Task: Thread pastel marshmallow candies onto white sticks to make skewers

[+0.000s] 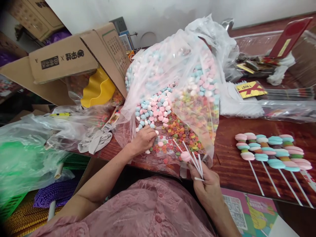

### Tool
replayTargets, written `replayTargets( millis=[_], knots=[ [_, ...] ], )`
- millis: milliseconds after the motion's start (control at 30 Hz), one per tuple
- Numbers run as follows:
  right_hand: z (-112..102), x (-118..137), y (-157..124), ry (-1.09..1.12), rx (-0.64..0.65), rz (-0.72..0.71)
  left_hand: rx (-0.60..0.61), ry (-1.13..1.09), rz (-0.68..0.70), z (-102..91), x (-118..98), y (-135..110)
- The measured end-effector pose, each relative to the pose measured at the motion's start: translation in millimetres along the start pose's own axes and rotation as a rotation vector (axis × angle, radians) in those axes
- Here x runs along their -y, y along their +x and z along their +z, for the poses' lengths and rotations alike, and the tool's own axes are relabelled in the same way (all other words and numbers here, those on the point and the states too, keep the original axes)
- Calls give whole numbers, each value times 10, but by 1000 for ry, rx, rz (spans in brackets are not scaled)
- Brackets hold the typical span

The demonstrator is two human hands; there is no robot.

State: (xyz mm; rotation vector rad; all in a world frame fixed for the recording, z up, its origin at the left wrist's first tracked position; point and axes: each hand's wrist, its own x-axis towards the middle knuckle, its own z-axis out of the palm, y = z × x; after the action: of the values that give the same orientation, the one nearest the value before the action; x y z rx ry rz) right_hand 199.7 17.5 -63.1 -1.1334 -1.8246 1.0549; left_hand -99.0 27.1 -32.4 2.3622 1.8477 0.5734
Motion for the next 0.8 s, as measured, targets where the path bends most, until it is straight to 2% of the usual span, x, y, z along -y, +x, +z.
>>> replayTargets(
  millis=[100,133,233,300,367,500,567,667,800],
  knots=[
    [37,19,-5,-1,5,6,-108,-217,-124,-36,-51,-43],
    [48,15,-13,-5,-7,13,-108,-318,-185,-51,-80,-69],
    [68,-15,-26,-8,-19,34,63,-462,-282,-91,-196,-150],
    [74,-39,-21,-2,0,29,170,-346,-277,-103,-282,-190],
    [77,-58,-16,-7,15,-1,198,-178,-268,-99,-360,-220],
    [75,-69,-27,-39,11,-94,118,12,-271,-34,-490,-285],
    [72,-67,-35,-53,11,-124,75,35,-236,15,-550,-313],
    [74,-65,-33,-71,34,-161,84,60,-155,73,-624,-336],
    [86,-57,-18,-116,59,-237,48,79,-142,94,-630,-365]
  ],
)
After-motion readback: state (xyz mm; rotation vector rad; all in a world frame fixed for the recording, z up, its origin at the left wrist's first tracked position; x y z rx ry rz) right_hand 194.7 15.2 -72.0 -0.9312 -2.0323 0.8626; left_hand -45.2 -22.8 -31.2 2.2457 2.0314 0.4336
